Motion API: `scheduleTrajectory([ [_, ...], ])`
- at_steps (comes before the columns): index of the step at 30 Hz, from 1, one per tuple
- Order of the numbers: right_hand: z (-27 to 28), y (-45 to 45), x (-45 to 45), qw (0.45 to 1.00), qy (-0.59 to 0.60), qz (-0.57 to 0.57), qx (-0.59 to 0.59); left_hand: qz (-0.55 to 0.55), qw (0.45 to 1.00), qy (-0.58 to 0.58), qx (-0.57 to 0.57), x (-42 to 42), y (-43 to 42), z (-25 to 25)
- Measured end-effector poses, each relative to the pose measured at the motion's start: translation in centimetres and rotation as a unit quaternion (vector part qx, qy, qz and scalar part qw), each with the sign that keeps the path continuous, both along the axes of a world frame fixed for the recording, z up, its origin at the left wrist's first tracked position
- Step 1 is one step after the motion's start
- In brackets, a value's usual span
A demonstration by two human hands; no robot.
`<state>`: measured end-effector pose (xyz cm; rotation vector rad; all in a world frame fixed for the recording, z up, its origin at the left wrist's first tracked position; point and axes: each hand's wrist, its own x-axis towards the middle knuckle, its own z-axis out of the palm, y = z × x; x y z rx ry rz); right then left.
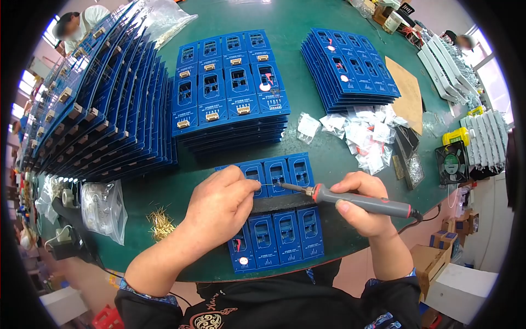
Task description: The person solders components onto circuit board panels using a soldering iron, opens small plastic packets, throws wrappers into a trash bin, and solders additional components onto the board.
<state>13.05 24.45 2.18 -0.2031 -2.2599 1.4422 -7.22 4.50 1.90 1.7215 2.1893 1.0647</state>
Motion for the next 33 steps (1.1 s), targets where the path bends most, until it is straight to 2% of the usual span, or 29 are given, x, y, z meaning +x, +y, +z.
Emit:
scheduleTrajectory([
  [23, 0.5, -0.2, -0.2, 1.0, -0.024, 0.006, 0.007, -0.014, 1.0, 0.008, -0.01, -0.1, 0.1, -0.2],
  [27, 0.6, -0.1, 0.3, 0.999, 0.013, -0.026, -0.023, 0.004, 1.0, -0.012, 0.009, -0.3, -0.6, 0.6],
  [30, 0.6, -1.0, 0.5, 0.995, -0.002, -0.051, -0.09, -0.001, 0.999, -0.05, -0.002, -0.4, -1.6, 1.7],
  [32, 1.0, -2.5, 0.4, 0.988, -0.031, -0.037, -0.147, -0.023, 0.996, -0.088, 0.008, 0.2, -2.4, 2.3],
  [33, 0.6, -3.2, 0.2, 0.986, -0.006, -0.005, -0.166, -0.021, 0.99, -0.136, 0.003, 1.0, -2.8, 2.7],
])
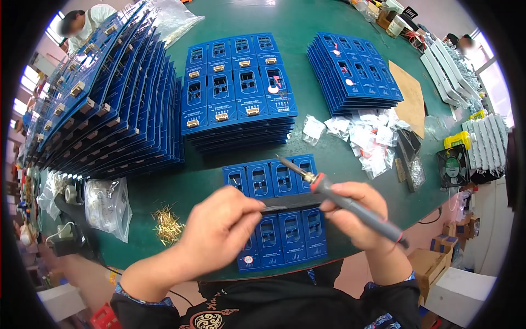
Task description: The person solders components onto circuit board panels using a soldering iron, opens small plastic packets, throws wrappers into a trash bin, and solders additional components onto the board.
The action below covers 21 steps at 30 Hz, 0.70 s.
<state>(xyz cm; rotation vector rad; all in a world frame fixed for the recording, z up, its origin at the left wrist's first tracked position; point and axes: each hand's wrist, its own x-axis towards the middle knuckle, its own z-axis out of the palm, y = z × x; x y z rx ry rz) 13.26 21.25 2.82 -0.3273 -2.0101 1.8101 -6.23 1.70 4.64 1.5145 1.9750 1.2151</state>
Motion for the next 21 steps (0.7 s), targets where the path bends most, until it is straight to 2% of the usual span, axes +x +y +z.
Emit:
scheduleTrajectory([
  [3, -0.6, -2.8, -1.1, 0.999, 0.016, 0.027, 0.043, -0.015, 0.997, -0.06, 0.043, 2.2, -0.4, 0.0],
  [7, -0.3, -4.2, -1.9, 0.992, 0.043, 0.009, 0.116, -0.006, 0.987, -0.154, 0.052, 3.9, -0.8, -0.9],
  [11, -0.1, -4.2, -2.3, 0.989, 0.048, 0.001, 0.142, -0.038, 0.995, -0.088, 0.04, 3.0, -1.1, -0.5],
  [14, 0.7, -3.2, -2.5, 0.982, 0.01, 0.022, 0.186, -0.048, 0.997, 0.005, 0.056, 1.6, -1.2, -0.6],
  [17, 0.8, -1.2, -2.3, 0.989, 0.008, -0.01, 0.151, 0.033, 0.994, 0.088, 0.061, -0.9, -0.8, -0.9],
  [21, 0.1, 0.8, -2.0, 0.983, 0.022, -0.01, 0.183, 0.07, 0.991, 0.109, 0.027, -2.3, -0.4, -2.3],
])
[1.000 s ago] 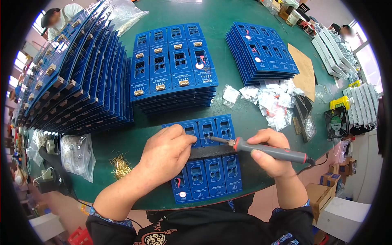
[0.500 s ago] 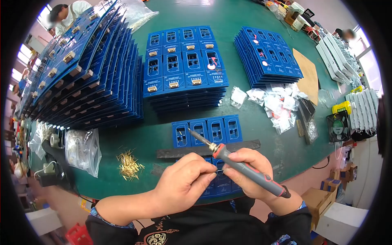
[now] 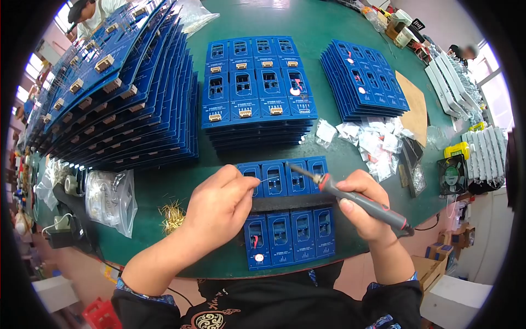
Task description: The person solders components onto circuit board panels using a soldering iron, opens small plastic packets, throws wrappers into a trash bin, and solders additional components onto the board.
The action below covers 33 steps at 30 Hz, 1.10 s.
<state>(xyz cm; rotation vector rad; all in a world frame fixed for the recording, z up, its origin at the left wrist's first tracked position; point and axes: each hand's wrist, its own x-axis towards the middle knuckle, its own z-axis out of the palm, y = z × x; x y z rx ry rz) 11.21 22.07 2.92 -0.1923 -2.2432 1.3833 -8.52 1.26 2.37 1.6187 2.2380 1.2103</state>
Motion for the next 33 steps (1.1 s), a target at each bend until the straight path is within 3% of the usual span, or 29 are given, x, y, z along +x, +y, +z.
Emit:
scheduleTrajectory([
  [6, -1.3, -0.5, 0.8, 0.995, -0.065, -0.02, -0.07, -0.002, 1.0, 0.013, -0.013, -0.1, 0.5, -1.1],
  [12, -1.3, -0.4, -0.2, 1.0, 0.001, -0.012, -0.017, -0.004, 1.0, 0.023, -0.015, -0.1, 0.6, -1.2],
  [33, -0.9, -0.2, -0.5, 1.0, -0.024, 0.004, 0.003, -0.01, 0.999, 0.024, -0.019, -0.2, 0.6, -1.2],
])
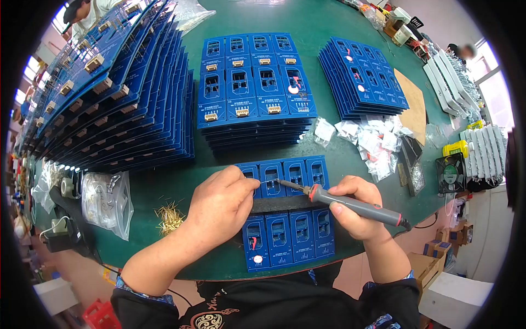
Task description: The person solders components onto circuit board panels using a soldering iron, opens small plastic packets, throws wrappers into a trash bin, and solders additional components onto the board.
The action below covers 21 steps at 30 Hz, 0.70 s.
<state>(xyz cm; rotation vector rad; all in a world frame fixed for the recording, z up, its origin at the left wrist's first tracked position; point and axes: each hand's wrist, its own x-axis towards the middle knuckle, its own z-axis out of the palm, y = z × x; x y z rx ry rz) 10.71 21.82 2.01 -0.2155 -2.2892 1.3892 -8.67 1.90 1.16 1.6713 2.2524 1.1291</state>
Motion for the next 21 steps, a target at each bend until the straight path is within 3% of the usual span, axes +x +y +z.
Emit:
scheduleTrajectory([
  [9, 0.1, -0.3, 0.08, 0.999, 0.015, -0.004, -0.051, 0.009, 1.0, -0.006, 0.0, -0.5, -0.73, 0.16],
  [21, 0.07, -0.42, -0.24, 1.0, -0.005, 0.01, -0.013, 0.0, 1.0, 0.006, -0.007, -0.35, -0.61, 0.04],
])
